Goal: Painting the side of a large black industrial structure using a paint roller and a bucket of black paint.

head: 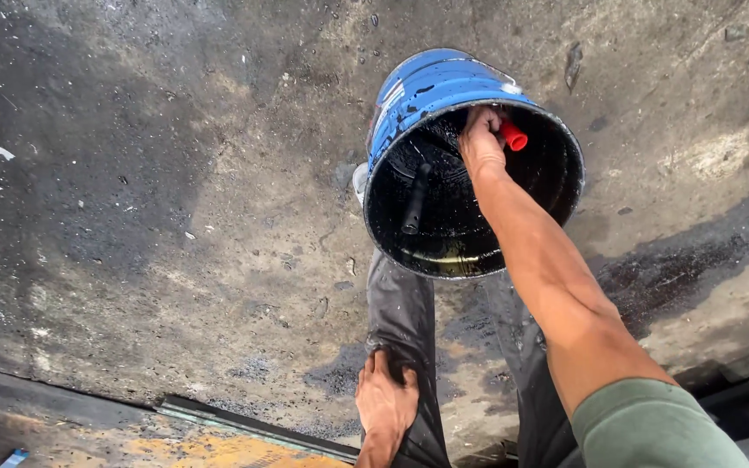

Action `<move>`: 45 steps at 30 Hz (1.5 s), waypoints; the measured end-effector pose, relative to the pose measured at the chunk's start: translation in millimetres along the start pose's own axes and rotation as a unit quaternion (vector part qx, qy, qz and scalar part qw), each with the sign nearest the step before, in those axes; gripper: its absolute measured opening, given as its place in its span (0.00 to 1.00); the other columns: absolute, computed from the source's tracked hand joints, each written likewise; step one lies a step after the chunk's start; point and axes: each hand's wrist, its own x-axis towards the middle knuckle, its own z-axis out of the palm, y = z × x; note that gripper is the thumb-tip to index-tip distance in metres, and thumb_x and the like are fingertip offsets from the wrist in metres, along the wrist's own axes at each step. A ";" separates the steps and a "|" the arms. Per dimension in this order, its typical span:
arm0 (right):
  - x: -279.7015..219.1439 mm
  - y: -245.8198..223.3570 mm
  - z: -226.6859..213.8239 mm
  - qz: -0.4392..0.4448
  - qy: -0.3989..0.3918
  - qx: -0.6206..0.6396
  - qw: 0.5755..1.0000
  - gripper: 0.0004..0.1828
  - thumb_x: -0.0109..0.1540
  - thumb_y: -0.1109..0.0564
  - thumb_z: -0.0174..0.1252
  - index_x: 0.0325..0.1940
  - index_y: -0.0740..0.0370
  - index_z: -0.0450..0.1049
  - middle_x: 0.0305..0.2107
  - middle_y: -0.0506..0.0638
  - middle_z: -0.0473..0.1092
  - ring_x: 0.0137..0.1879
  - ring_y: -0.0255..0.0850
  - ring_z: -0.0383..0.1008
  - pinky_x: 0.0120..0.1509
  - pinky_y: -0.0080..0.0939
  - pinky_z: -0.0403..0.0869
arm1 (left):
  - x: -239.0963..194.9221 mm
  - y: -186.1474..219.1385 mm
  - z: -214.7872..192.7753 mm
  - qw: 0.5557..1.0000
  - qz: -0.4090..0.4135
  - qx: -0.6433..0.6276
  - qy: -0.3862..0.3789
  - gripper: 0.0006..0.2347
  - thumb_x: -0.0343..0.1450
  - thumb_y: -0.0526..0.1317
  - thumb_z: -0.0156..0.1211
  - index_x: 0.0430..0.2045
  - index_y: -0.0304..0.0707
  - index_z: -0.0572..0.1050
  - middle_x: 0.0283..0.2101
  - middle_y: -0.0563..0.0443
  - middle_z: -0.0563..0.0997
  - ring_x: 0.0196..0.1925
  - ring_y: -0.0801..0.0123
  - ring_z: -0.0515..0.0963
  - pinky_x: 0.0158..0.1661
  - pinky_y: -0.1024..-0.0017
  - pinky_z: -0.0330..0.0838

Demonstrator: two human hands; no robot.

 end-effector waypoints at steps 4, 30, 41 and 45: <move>-35.2 6.0 -22.8 0.050 -0.052 0.221 0.973 0.13 0.55 0.55 0.61 0.41 0.64 0.79 0.34 0.52 0.72 0.40 0.47 0.69 0.29 0.41 0.64 | 0.9 13.5 -21.5 0.999 -0.022 -0.003 -0.036 0.24 0.67 0.47 0.59 0.55 0.33 0.67 0.60 0.36 0.73 0.61 0.45 0.73 0.61 0.57 0.68; 86.6 -90.1 -13.2 0.082 -0.052 0.668 0.738 0.16 0.67 0.50 0.49 0.51 0.53 0.81 0.52 0.55 0.76 0.61 0.53 0.75 0.63 0.53 0.73 | 13.8 5.8 -42.5 0.998 -0.023 -0.030 -0.052 0.23 0.65 0.43 0.60 0.55 0.35 0.69 0.55 0.36 0.76 0.57 0.45 0.76 0.57 0.54 0.70; 116.8 -126.6 1.7 0.204 0.149 0.681 0.688 0.15 0.70 0.50 0.49 0.50 0.57 0.79 0.50 0.57 0.76 0.56 0.55 0.76 0.56 0.57 0.73 | 16.3 0.4 -34.9 0.997 0.027 -0.075 0.014 0.21 0.64 0.43 0.61 0.52 0.38 0.73 0.53 0.39 0.79 0.55 0.44 0.77 0.55 0.54 0.71; -16.7 -9.5 -27.3 0.223 0.011 0.747 0.626 0.24 0.64 0.49 0.60 0.62 0.60 0.69 0.45 0.61 0.76 0.46 0.58 0.78 0.53 0.57 0.74 | 14.5 9.4 -34.1 0.998 0.007 -0.059 0.019 0.20 0.66 0.44 0.59 0.51 0.40 0.74 0.52 0.40 0.79 0.55 0.45 0.77 0.55 0.54 0.71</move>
